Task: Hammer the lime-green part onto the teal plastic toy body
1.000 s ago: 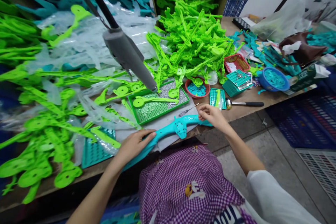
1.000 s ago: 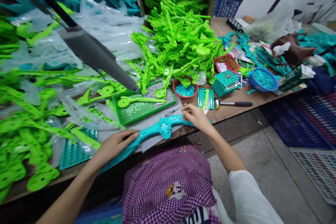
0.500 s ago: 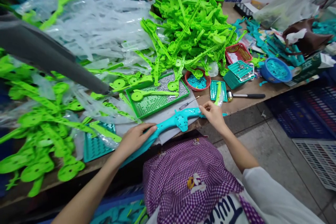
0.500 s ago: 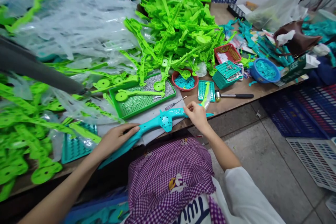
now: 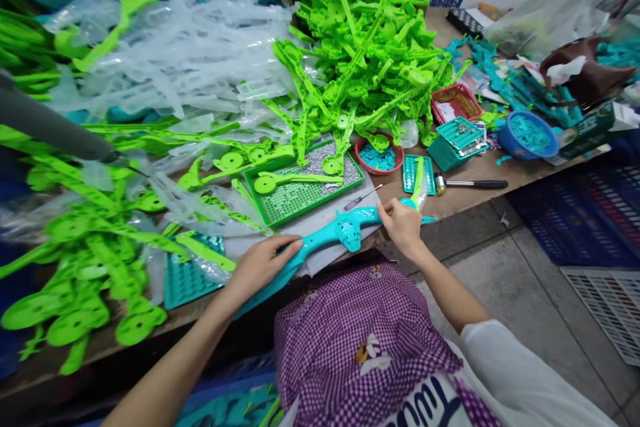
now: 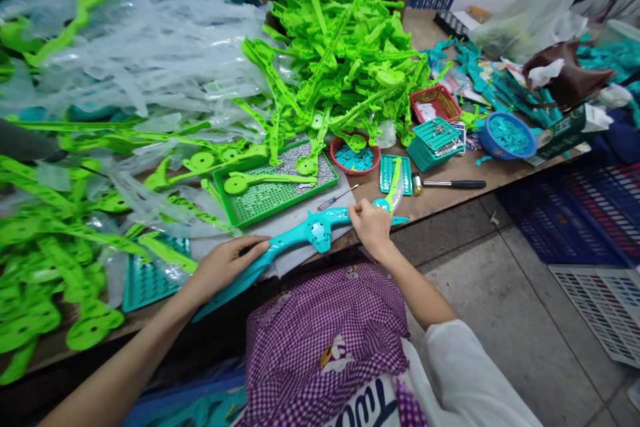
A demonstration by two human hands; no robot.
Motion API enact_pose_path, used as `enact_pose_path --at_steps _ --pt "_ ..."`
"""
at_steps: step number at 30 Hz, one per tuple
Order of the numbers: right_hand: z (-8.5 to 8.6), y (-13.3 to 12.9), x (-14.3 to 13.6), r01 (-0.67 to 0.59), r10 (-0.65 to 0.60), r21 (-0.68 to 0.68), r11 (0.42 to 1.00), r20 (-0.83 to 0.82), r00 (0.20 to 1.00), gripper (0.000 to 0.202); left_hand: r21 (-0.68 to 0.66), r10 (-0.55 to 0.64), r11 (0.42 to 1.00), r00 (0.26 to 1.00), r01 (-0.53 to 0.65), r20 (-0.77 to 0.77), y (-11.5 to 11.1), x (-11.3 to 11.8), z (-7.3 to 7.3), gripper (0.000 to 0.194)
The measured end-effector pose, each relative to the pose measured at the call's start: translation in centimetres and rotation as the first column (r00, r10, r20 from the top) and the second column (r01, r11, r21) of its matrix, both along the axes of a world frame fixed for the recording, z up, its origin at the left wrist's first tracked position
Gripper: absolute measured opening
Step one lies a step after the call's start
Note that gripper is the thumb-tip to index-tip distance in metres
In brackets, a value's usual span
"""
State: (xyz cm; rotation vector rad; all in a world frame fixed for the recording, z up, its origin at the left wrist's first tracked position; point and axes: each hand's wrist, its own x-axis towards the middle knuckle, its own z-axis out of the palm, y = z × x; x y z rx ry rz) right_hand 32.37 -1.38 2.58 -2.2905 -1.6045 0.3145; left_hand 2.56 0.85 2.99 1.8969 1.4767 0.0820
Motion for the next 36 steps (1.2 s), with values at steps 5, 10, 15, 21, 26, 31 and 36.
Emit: enact_pose_path --at_steps 5,10,15,21,26,31,36 --pt "-0.3 0.5 -0.6 -0.076 0.076 -0.016 0.997 0.008 0.997 0.028 -0.002 -0.003 1.000 1.000 0.003 0.003 0.3 -0.2 -0.5 0.068" --pt "0.3 -1.0 2.6 -0.186 0.216 0.127 0.974 -0.296 0.930 0.027 -0.013 0.000 1.000 1.000 0.000 0.028 0.4 -0.5 -0.7 0.070" --pt "-0.3 -4.6 8.8 0.041 0.055 0.324 0.945 -0.283 0.957 0.039 0.024 -0.003 1.000 1.000 0.003 0.015 0.6 -0.6 -0.7 0.069" --pt "-0.4 -6.5 10.7 -0.119 0.194 0.196 0.973 -0.427 0.883 0.039 0.134 0.099 0.986 0.995 -0.100 0.018 -2.5 -1.1 0.1 0.059" --pt "1.6 -6.2 10.0 -0.115 0.287 0.292 0.949 -0.660 0.694 0.035 0.533 0.159 0.824 0.982 -0.190 0.103 -8.1 -3.4 1.1 0.039" --pt "0.8 -3.9 6.7 -0.093 0.227 0.207 0.974 -0.865 0.447 0.057 0.702 0.240 0.702 0.968 -0.120 -0.075 -11.2 -6.1 -1.3 0.029" --pt "-0.7 -1.6 2.1 0.422 0.121 0.257 0.869 -0.939 0.322 0.040 0.700 0.285 0.705 0.949 -0.110 -0.138 -12.1 -6.0 -4.4 0.025"
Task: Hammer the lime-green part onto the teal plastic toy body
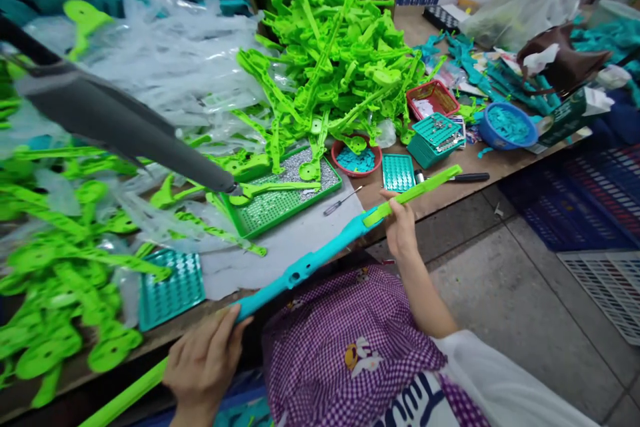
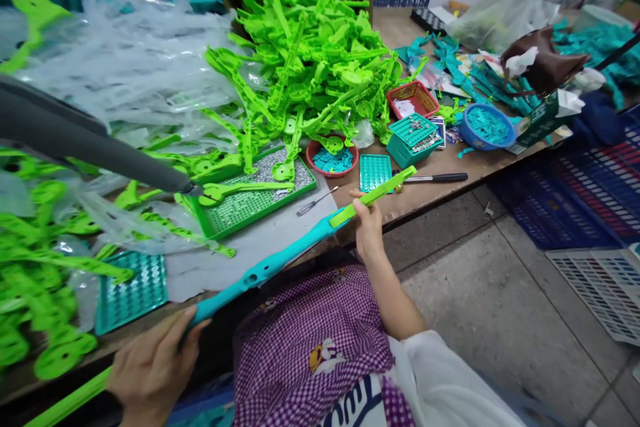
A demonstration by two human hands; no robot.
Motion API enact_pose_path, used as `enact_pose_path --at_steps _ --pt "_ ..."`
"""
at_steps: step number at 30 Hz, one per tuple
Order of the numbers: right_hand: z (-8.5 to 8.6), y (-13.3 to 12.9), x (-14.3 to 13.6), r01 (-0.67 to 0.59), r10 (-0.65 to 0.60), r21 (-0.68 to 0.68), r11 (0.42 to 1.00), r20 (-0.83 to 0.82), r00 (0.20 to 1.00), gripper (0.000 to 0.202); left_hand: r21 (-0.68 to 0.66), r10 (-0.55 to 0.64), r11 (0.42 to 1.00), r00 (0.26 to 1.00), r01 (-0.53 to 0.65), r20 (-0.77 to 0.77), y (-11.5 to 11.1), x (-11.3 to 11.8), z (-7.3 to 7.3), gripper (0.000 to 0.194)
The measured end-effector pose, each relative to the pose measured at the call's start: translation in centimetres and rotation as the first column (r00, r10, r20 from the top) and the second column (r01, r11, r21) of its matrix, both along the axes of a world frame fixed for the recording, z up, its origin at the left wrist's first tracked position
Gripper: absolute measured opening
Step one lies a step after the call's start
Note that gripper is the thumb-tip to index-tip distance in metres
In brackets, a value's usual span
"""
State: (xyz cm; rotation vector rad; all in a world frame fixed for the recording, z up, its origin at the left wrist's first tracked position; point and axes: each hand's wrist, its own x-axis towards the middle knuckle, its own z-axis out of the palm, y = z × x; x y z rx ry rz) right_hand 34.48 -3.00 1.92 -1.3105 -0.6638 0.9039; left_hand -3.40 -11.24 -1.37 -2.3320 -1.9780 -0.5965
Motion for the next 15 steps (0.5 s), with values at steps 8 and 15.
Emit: enact_pose_path --at_steps 8,15 --pt "0.1 -0.7 0.3 0.125 -0.112 0.045 0.991 -0.222 0.969 0.027 0.061 -0.203 0.976 0.975 0.209 -0.092 -1.0 1.0 1.9 0.022" --pt "0.4 -0.5 0.7 0.180 -0.144 0.165 0.970 -0.210 0.967 0.023 -0.199 -0.368 0.921 0.914 0.334 -0.169 3.0 2.2 4.6 0.057"
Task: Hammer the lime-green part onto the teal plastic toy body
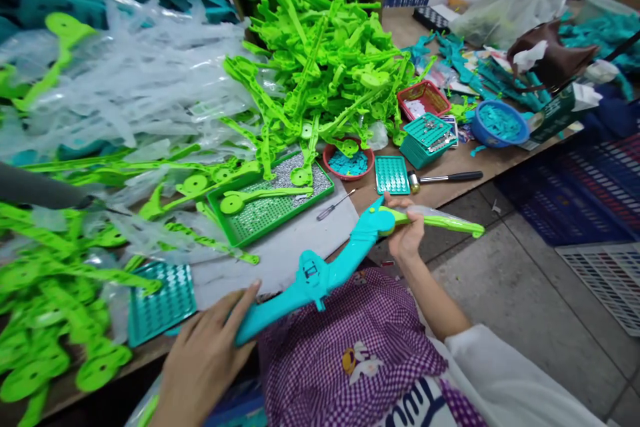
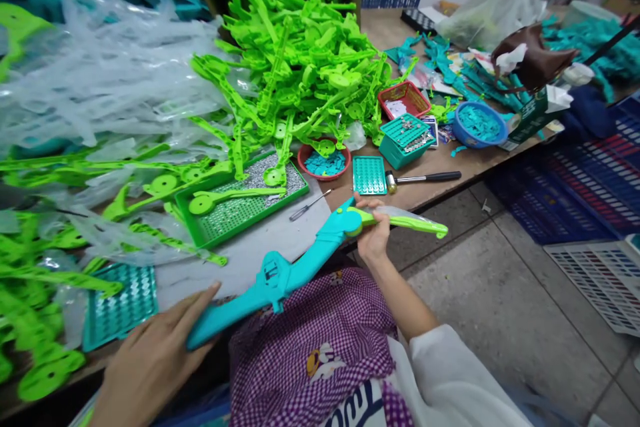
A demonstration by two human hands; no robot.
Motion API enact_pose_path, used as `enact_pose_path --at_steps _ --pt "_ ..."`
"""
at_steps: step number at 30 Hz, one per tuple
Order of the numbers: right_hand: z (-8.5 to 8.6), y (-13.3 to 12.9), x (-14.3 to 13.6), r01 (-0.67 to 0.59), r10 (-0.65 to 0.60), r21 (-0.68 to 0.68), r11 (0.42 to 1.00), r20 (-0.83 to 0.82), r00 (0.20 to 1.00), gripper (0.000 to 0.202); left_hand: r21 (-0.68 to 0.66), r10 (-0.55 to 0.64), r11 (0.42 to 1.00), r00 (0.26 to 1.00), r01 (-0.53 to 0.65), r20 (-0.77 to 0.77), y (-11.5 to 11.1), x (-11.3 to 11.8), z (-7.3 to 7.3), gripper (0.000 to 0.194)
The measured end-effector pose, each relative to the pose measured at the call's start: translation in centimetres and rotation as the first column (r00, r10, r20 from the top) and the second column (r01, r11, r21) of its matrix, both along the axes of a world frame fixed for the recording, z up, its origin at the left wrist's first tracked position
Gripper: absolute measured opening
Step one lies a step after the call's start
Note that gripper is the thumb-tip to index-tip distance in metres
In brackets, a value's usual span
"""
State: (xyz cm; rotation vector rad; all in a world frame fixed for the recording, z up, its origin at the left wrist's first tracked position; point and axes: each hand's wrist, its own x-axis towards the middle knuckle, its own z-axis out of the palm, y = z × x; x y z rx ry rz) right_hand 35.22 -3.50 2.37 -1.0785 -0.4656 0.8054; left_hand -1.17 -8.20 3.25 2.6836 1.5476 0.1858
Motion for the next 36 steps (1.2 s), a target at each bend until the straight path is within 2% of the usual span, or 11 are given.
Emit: enact_pose_path --at_steps 3,6,11,14,16,18,21,26,29,31,36 --pt "-0.7 0.9 0.3 -0.176 0.168 -0.106 0.979 -0.077 0.983 0.032 -0.169 -0.055 0.985 0.986 0.028 -0.157 2.1 0.4 -0.1 0.057" --pt "-1.0 -0.8 1.6 -0.391 0.377 -0.180 0.903 -0.108 0.920 0.041 -0.134 0.014 0.989 0.943 -0.061 -0.333 2.3 0.9 0.3 0.055" --pt "0.1 -7.4 6.3 -0.636 0.795 -0.571 0.519 0.048 0.605 0.036 -0.026 0.094 0.993 0.913 -0.113 -0.397 1.1 1.2 0.2 0.055" --pt "1.4 -7.1 11.4 -0.179 0.542 -0.549 0.816 0.623 0.564 0.034 -0.074 0.089 0.989 0.928 -0.124 -0.362 1.3 1.1 -0.4 0.058" --pt "1.8 -4.6 15.4 0.180 0.297 -0.378 0.908 0.884 0.361 0.037 -0.114 0.049 0.989 0.929 -0.097 -0.367 1.8 1.0 -0.4 0.061" --pt "1.4 -1.8 18.9 0.370 0.332 -0.343 0.863 0.939 0.096 0.040 -0.140 -0.026 0.990 0.914 -0.034 -0.404 2.5 0.8 0.0 0.063" --pt "0.4 1.0 21.9 0.376 0.527 -0.427 0.822 0.820 -0.222 0.041 -0.156 -0.114 0.987 0.864 0.041 -0.491 3.5 0.8 1.1 0.062" --pt "0.0 2.7 22.3 0.320 0.590 -0.502 0.803 0.599 -0.541 0.033 -0.209 -0.184 0.975 0.783 0.072 -0.594 3.9 1.7 2.3 0.059" --pt "0.6 2.6 22.3 0.304 0.626 -0.577 0.758 0.511 -0.588 0.034 -0.295 -0.299 0.944 0.764 0.148 -0.572 3.8 1.5 2.2 0.062" --pt "1.1 1.5 22.1 0.352 0.682 -0.600 0.719 0.511 -0.522 0.035 -0.314 -0.338 0.930 0.781 0.192 -0.524 3.5 1.1 1.9 0.065" --pt "1.7 -4.2 17.7 0.218 0.565 -0.534 0.817 0.818 -0.111 0.041 -0.318 -0.328 0.926 0.850 0.203 -0.413 2.2 1.6 1.1 0.071"
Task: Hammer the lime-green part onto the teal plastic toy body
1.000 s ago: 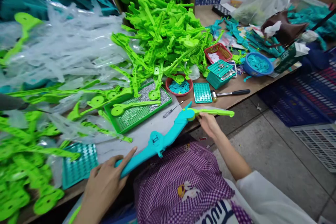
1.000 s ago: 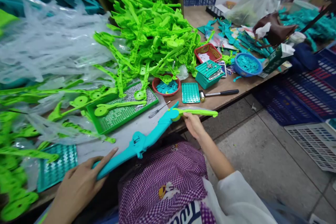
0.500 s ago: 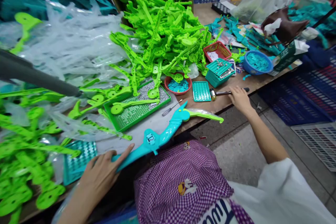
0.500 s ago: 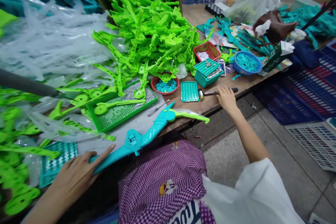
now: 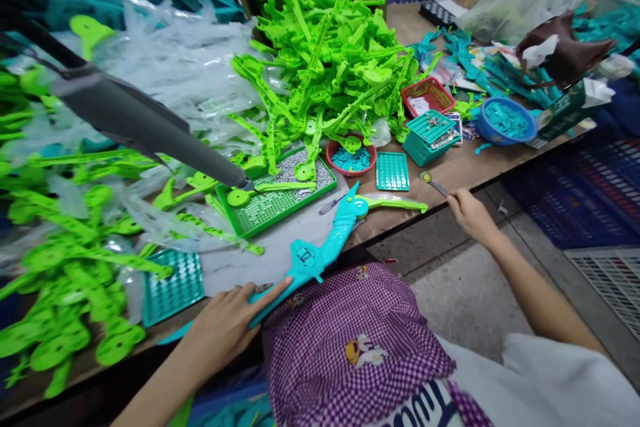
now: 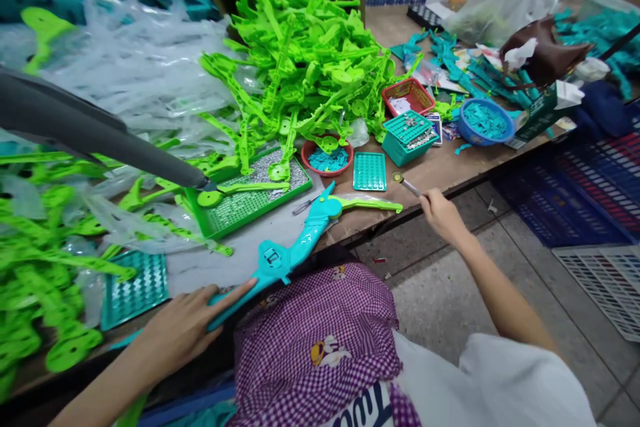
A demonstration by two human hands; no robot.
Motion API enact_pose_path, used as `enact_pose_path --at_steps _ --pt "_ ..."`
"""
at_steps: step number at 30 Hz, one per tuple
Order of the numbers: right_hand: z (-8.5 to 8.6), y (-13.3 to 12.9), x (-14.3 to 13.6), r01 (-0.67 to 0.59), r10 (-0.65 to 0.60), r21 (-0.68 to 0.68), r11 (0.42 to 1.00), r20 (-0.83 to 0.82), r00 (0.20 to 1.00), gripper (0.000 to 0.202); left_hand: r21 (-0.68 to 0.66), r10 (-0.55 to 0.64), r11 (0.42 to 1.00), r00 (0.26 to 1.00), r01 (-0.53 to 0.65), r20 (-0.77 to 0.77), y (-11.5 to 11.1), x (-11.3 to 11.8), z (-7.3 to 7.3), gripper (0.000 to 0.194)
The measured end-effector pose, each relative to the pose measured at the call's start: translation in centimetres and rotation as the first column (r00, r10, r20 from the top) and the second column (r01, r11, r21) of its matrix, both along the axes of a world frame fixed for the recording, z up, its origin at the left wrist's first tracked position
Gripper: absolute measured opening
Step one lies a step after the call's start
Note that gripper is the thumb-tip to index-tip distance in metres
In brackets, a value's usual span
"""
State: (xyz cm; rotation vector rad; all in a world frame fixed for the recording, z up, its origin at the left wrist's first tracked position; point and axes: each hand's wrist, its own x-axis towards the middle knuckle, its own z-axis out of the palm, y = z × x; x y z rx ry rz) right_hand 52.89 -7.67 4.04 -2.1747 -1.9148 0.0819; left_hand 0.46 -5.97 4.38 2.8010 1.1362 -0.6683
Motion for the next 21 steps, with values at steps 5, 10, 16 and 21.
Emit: enact_pose_path --at_steps 5,10,16,21 --pt "-1.3 -2.5 -9.2 -0.128 0.088 -0.061 0.990 -0.446 0.891 0.041 -0.010 0.030 0.999 0.999 -0.030 -0.036 -0.5 2.6 -0.1 0.070" --pt "-1.7 -1.9 -12.0 -0.026 -0.011 -0.162 0.987 -0.226 0.974 0.041 -0.057 0.037 0.998 0.999 -0.038 -0.018 -0.1 3.1 0.2 0.073" --pt "-0.6 -2.6 -11.6 -0.040 0.037 -0.174 0.984 -0.020 0.999 0.043 -0.084 0.044 0.996 0.996 -0.038 0.076 -0.6 2.2 0.3 0.075" --pt "-0.2 -2.9 -11.6 -0.058 0.050 -0.118 0.991 -0.070 0.996 0.044 -0.093 0.043 0.995 0.995 -0.035 0.090 -1.1 2.7 0.6 0.074"
